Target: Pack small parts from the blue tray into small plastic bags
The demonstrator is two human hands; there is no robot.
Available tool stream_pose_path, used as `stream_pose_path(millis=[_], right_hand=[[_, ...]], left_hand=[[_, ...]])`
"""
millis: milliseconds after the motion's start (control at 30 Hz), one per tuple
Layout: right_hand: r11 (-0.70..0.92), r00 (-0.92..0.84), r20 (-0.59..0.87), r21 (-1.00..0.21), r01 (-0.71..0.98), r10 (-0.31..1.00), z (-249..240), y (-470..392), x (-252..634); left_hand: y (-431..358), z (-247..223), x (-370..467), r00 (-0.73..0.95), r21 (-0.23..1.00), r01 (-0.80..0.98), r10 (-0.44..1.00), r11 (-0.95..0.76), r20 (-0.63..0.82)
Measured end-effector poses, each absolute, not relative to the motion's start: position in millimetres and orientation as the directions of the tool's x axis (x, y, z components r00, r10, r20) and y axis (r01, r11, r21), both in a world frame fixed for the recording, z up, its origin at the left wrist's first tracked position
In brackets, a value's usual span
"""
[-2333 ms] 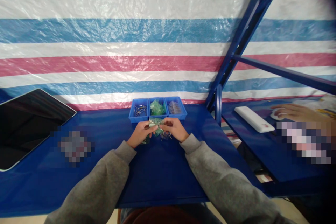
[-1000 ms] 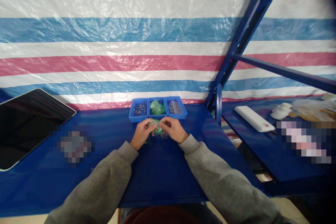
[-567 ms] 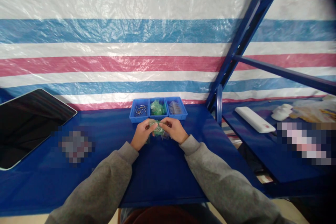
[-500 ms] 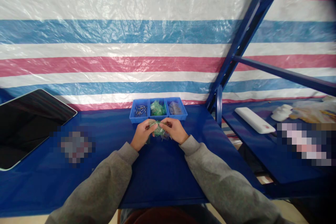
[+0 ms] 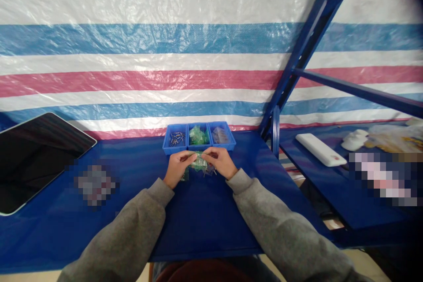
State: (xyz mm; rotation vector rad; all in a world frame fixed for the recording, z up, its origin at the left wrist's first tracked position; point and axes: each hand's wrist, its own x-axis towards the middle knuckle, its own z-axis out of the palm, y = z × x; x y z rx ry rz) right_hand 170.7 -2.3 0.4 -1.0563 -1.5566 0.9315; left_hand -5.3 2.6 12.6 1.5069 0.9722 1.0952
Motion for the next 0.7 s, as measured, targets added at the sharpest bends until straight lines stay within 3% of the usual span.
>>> stream_pose_path(millis=[267,500,700], right_hand=[[0.368,-0.194,0.326,-0.894,0.255,0.925,2.9,-4.8,171.3],[0.354,-0.182,0.313,-0.894,0.275,0.932,0.6,-4.5,170.7],[0.373,-0.196,0.326,-0.88,0.296,0.925,2.0,-5.5,170.6]], left_hand=[[3.8,12.9,-6.6,0.248,0.969,0.061,0.944,-0.241,0.219],[5.4,11.6,-7.1,0.296,0.981,0.062,0.942,-0.182,0.156],[2.5,14.7,-6.2,0.314,0.972,0.075,0.93,-0.223,0.19]])
